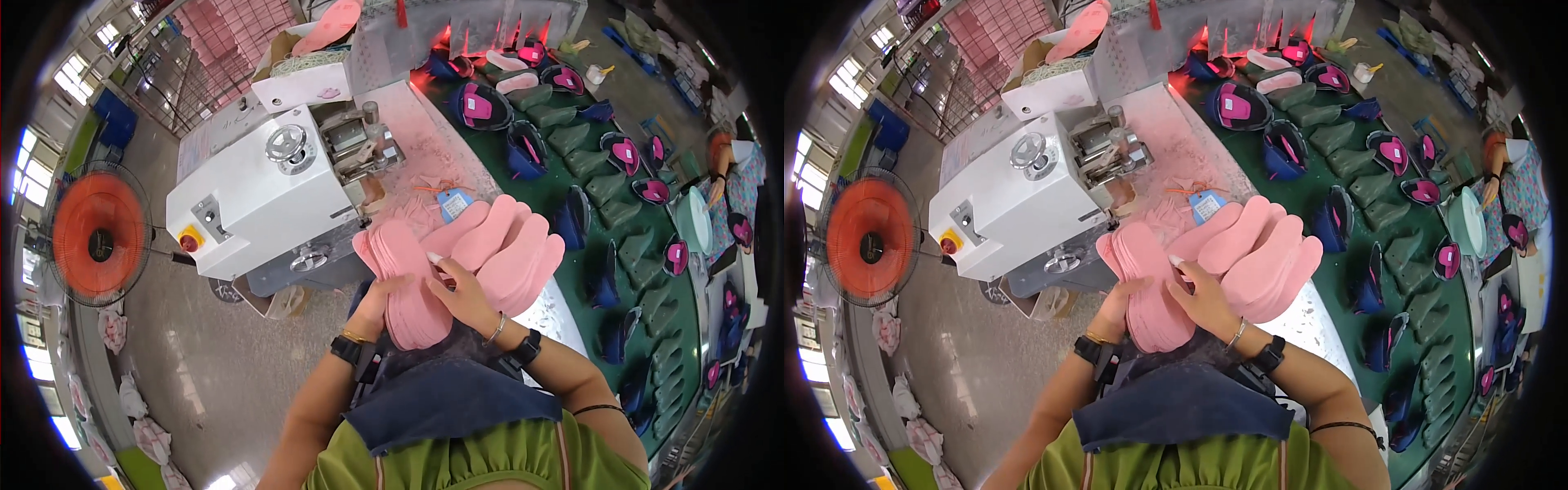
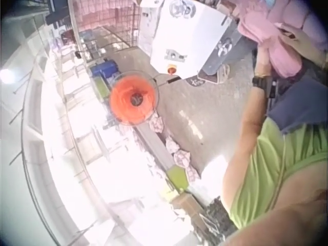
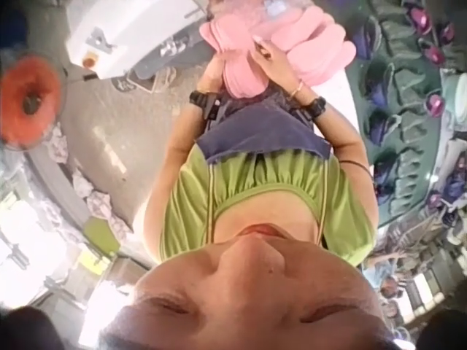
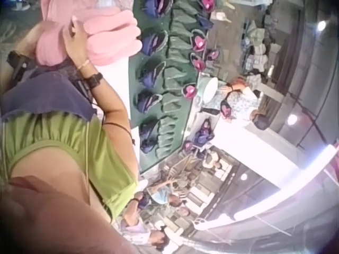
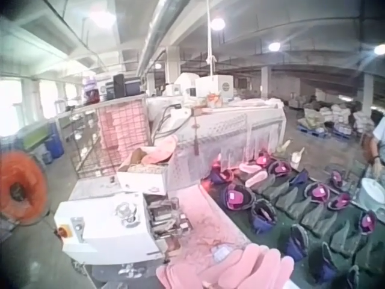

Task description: Processing footwear components on an assembly line using a specialized industrial machine.

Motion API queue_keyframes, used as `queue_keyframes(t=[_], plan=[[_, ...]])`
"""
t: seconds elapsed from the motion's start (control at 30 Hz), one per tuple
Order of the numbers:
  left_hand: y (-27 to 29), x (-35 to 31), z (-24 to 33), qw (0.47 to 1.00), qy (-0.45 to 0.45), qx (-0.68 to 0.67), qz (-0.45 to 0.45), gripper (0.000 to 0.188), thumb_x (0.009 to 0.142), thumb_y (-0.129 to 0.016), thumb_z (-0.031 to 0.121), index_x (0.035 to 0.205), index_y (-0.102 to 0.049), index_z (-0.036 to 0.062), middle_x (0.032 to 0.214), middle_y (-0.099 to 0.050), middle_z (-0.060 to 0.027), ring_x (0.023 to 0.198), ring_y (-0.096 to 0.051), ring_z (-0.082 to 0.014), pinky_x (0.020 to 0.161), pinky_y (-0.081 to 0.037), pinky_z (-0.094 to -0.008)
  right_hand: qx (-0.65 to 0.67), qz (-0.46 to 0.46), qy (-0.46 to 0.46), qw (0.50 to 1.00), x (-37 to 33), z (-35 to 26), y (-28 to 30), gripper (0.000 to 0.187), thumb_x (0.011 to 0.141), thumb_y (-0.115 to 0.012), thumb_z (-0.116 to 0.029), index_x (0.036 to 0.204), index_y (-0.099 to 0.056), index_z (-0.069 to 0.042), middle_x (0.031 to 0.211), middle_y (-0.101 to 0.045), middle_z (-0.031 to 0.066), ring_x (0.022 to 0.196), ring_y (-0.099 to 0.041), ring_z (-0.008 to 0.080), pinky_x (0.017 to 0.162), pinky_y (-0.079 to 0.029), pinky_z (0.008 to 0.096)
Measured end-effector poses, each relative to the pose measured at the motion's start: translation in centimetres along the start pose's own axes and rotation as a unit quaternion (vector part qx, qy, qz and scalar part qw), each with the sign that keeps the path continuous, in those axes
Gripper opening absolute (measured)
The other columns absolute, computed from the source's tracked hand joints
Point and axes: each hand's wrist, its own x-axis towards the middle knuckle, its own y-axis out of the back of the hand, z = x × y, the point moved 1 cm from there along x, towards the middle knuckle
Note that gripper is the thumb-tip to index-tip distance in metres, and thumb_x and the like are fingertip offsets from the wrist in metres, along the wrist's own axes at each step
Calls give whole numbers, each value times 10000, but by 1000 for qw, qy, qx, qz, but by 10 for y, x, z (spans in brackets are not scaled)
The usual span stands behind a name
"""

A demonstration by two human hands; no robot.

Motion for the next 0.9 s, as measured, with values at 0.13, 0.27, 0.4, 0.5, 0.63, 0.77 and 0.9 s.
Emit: queue_keyframes(t=[0.13,0.27,0.4,0.5,0.63,0.77,0.9], plan=[[10,5,-6,1000,4,5,10,355,908,-661,139,1213,-626,-39,1161,-685,-122,1018,-680,-219,903,-547,-342,-14,-1,-23,1000,2,-6,-2,436,942,-647,-141,1339,-545,8,1154,-649,119,1016,-638,182,847,-518,301],[13,8,-7,998,21,36,42,365,957,-610,220,1220,-617,-33,1155,-687,-141,1030,-679,-241,908,-547,-351,172,-46,-45,983,24,4,2,404,934,-636,-100,1318,-552,-6,1132,-676,110,983,-643,150,841,-514,287],[5,-5,2,989,77,-125,-27,483,1010,-469,341,1254,-550,-69,1154,-649,-228,1062,-655,-359,968,-528,-494,217,0,-78,973,80,32,26,400,914,-623,-45,1305,-553,-3,1130,-682,95,985,-640,131,854,-510,279],[5,-23,5,977,111,-178,-47,506,1022,-447,360,1274,-524,-73,1146,-636,-234,1076,-647,-369,977,-516,-542,201,14,-66,977,119,50,32,410,896,-623,-25,1300,-555,5,1105,-693,91,983,-650,148,859,-511,285],[11,-36,-2,986,97,-126,-42,518,1035,-437,374,1308,-507,-61,1173,-637,-225,1105,-638,-357,988,-515,-515,227,71,15,971,186,57,-2,445,854,-669,-35,1282,-562,19,1093,-692,129,987,-669,184,834,-525,302],[19,-52,-8,988,88,-125,-27,498,1043,-441,343,1341,-499,-52,1224,-636,-222,1135,-631,-342,1005,-511,-471,115,105,-70,985,232,57,-17,535,868,-694,-51,1352,-478,23,1062,-673,129,928,-669,200,743,-548,311],[27,-68,-10,991,47,-121,-27,484,1014,-462,292,1358,-487,-46,1240,-634,-211,1147,-628,-342,1009,-509,-463,122,72,-144,979,220,42,3,552,828,-715,-106,1315,-477,0,1073,-657,196,943,-680,286,781,-541,378]])
